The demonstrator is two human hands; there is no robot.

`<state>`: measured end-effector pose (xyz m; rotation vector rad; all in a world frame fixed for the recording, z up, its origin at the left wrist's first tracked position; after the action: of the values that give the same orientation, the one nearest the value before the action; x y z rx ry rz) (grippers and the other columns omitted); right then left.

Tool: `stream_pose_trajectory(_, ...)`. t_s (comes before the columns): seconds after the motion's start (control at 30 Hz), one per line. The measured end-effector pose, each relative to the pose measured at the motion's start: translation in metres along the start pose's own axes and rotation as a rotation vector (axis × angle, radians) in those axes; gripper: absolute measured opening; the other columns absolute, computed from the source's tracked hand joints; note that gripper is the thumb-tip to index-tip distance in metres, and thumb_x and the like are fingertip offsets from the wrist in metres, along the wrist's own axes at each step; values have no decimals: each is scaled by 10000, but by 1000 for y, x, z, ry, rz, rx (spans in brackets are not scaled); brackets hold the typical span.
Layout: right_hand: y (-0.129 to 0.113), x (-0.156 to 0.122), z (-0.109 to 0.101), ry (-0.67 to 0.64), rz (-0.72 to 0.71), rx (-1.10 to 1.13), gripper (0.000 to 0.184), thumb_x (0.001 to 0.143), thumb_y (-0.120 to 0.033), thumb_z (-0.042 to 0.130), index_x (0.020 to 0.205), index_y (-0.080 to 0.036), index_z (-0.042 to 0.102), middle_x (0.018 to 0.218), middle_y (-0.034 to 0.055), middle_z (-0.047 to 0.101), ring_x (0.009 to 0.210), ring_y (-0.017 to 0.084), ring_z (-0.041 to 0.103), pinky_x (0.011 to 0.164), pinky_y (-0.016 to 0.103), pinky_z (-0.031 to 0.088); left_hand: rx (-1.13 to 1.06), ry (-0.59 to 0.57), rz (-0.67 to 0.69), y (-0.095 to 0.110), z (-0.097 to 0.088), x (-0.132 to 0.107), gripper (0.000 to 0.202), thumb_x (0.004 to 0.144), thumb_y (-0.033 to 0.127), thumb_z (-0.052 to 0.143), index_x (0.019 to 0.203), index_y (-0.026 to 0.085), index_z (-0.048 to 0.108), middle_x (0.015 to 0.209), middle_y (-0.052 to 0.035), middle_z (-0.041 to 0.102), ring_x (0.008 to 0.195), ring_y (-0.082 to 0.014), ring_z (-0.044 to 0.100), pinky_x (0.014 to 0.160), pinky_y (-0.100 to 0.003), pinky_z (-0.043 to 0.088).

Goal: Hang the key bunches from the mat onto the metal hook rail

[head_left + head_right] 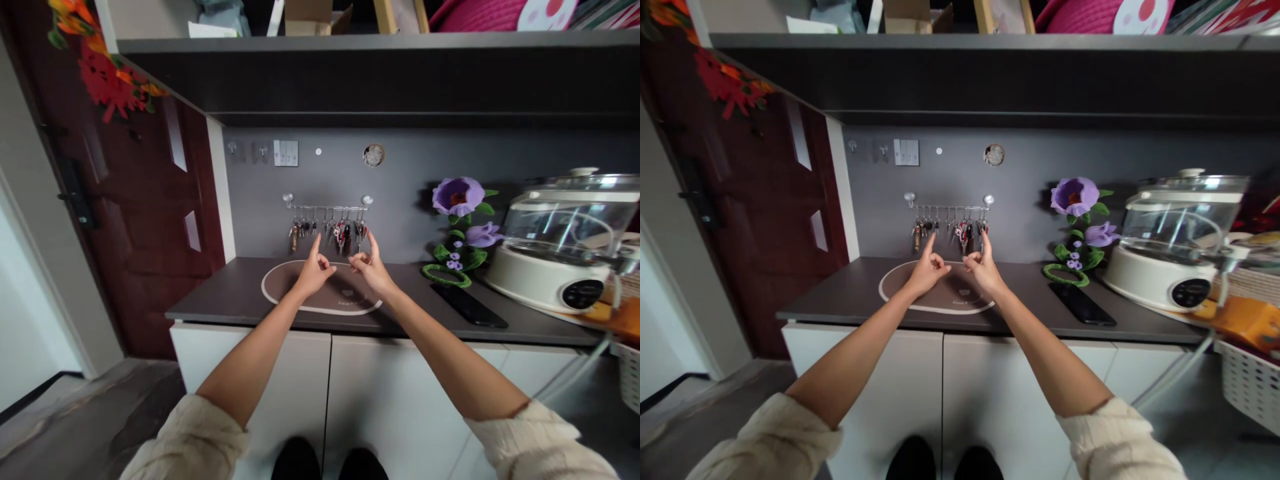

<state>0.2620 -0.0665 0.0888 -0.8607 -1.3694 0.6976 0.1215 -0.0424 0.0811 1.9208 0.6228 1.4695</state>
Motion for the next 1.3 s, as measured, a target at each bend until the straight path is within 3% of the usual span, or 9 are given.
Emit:
stream_pose_trajectory(0.13,-5,-25,20,-153,-59,-52,987,637,-222,614,1346,-246,-73,648,-50,542,562,83,482,597,236,446,63,-93,28,18,-18,-26,943,657,153,578,1342,214,-68,649,58,493,567,-56,450,637,-198,383)
stream_pose_trajectory(0.33,7,-58,29,-224,-39,-122,960,644,-205,605,1350,-221,-46,653,-57,542,602,78,514,633,228,448,101,-164,-27,12,-36,-64,971,638,144,584,1337,196,-88,649,59,513,575,-53,469,643,-190,393)
stream_pose_trajectory(0.57,1,-61,34,-217,-44,-155,926,635,-219,611,1356,-211,32,642,-43,552,596,94,525,628,251,459,78,-152,-112,4,-44,-69,1000,621,159,607,1337,214,-89,634,68,508,544,-51,453,622,-192,389)
stream_pose_trajectory(0.7,3,-47,29,-216,-30,-192,900,643,-247,614,1355,-230,65,654,-40,559,598,99,518,623,258,454,86,-121,-141,-4,-50,-53,993,616,188,628,1342,233,-48,649,65,515,550,-56,460,645,-211,395)
stream_pose_trajectory(0.8,11,-26,14,-180,-20,-244,818,647,-284,617,1338,-249,181,700,-25,579,618,105,515,660,279,453,119,-26,-157,-22,-67,-34,1022,581,231,671,1346,244,-7,746,29,544,633,-76,493,674,-227,399)
stream_pose_trajectory(1.0,34,43,-55,155,16,-331,768,535,-384,701,1217,-182,412,975,86,571,868,197,535,811,354,423,214,272,-286,-78,-116,22,975,471,370,738,1297,173,259,1153,-116,475,1017,-197,464,854,-303,354)
stream_pose_trajectory(1.13,55,89,-85,311,87,-316,981,426,-431,741,1270,-158,322,1193,159,450,1032,274,467,840,386,408,150,379,-378,-111,-128,67,935,400,380,765,1213,166,356,1237,-150,417,1125,-241,400,915,-336,309)
stream_pose_trajectory(1.3,74,129,-76,386,50,-275,1138,445,-485,709,1337,-140,92,1235,167,405,1108,253,421,932,373,337,-6,415,-393,-132,-114,111,899,424,361,767,1183,184,319,1165,-147,482,1017,-203,501,828,-320,390)
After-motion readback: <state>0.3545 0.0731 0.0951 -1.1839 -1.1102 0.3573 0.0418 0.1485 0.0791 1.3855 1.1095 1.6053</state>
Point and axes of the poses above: each hand's wrist, its own x-axis towards the middle knuckle, its own z-axis out of the palm, y = z × x, the point moved 9 cm from there along x, towards the middle knuckle
